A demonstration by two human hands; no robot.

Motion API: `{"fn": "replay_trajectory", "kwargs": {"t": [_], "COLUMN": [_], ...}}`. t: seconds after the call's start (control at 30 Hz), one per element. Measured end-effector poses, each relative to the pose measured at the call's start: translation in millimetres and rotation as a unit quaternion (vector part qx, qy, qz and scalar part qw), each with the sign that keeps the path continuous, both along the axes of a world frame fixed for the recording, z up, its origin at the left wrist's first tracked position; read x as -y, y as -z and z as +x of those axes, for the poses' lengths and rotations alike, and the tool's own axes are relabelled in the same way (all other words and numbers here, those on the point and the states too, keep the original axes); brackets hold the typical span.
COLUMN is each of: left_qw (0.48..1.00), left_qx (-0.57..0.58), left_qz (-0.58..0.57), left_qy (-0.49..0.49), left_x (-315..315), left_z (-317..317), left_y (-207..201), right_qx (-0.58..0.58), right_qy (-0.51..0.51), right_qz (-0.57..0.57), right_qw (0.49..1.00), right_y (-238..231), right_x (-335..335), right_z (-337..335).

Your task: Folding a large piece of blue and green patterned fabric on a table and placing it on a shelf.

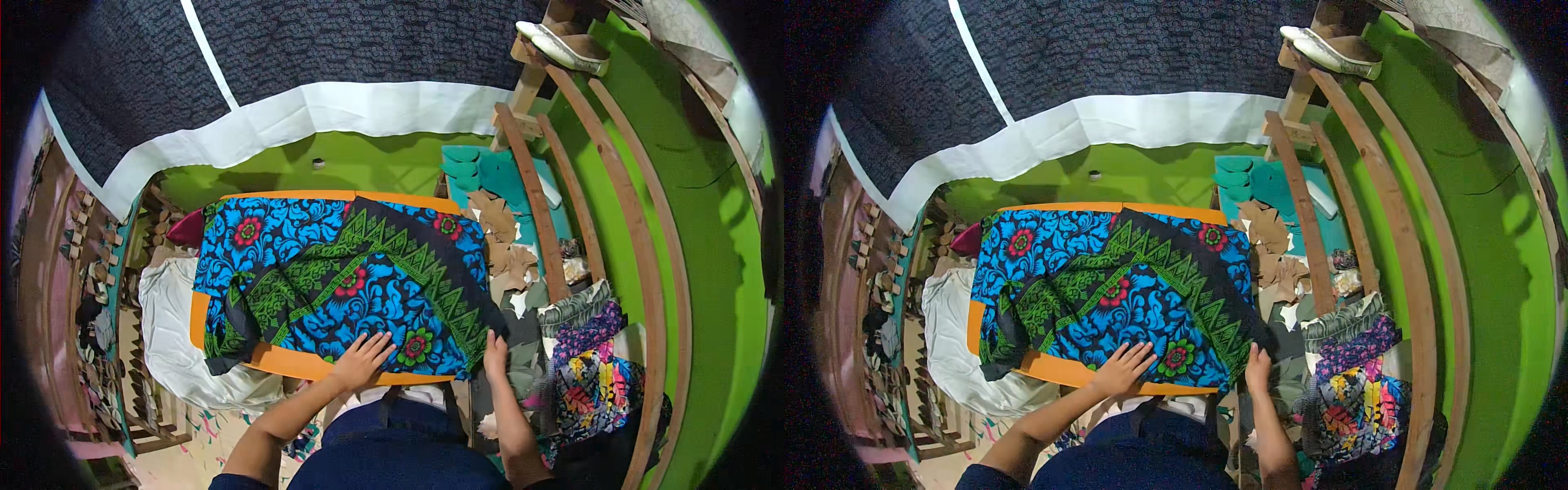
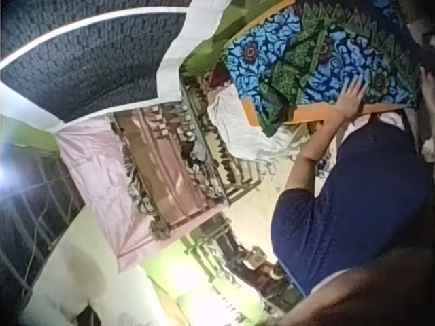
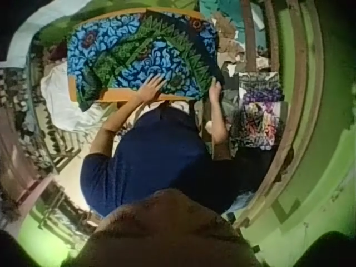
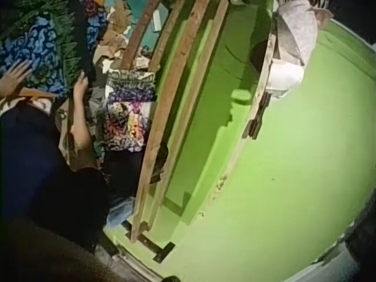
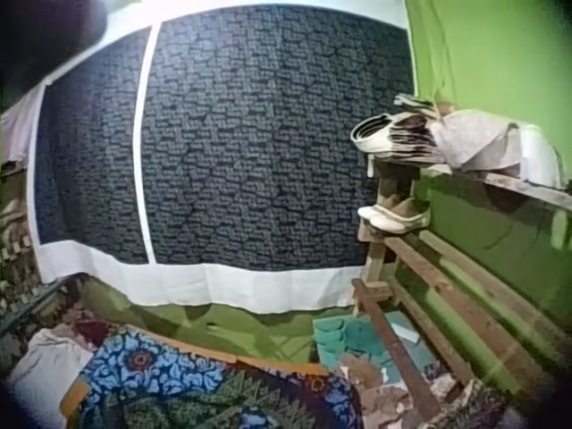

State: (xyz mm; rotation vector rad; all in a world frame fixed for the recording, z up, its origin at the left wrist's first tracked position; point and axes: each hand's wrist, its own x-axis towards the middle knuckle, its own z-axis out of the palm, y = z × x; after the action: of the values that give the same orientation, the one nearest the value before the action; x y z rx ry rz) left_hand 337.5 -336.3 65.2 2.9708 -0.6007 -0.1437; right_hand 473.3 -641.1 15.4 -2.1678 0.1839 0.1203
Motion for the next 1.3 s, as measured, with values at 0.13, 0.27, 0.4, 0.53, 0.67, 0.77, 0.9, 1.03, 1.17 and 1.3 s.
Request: {"fn": "replay_trajectory", "kwargs": {"t": [0.13,0.27,0.4,0.53,0.67,0.77,0.9,1.03,1.17,1.3], "left_qw": [1.0,0.998,0.988,0.976,0.972,0.967,0.965,0.964,0.97,0.973], "left_qx": [-0.022,-0.012,0.055,0.067,0.05,0.072,0.075,0.105,0.072,0.08], "left_qz": [-0.021,-0.056,-0.013,0.004,0.038,-0.034,-0.055,-0.067,-0.068,-0.124], "left_qy": [0.002,0.026,0.143,0.207,0.225,0.24,0.245,0.236,0.221,0.178], "left_x": [1.4,11.4,45.5,83.2,104.9,101.5,93.9,92.1,93.5,88.1], "left_z": [4.0,10.8,36.5,53.8,59.5,61.4,58.5,55.8,52.6,48.5], "left_y": [-9.5,-14.6,-10.9,8.0,24.7,28.0,4.5,-3.2,-12.9,-11.2], "right_qx": [-0.028,-0.085,0.115,0.052,0.072,0.069,0.079,0.028,0.019,0.002], "right_qy": [0.0,-0.016,-0.023,-0.076,-0.113,-0.121,-0.124,-0.112,-0.051,-0.05], "right_qz": [-0.011,-0.016,-0.202,-0.272,-0.24,-0.277,-0.297,-0.186,0.089,0.123], "right_qw": [1.0,0.996,0.972,0.958,0.961,0.951,0.944,0.976,0.995,0.991], "right_y": [10.6,-24.9,-33.6,-46.2,-15.1,-19.9,-29.7,-33.7,-25.1,-40.6], "right_x": [7.7,-12.9,-13.7,-16.5,-12.6,-14.9,1.7,17.3,21.9,13.5], "right_z": [8.6,-1.8,-44.0,-86.9,-94.3,-86.9,-75.3,-64.1,-47.9,-35.2]}}
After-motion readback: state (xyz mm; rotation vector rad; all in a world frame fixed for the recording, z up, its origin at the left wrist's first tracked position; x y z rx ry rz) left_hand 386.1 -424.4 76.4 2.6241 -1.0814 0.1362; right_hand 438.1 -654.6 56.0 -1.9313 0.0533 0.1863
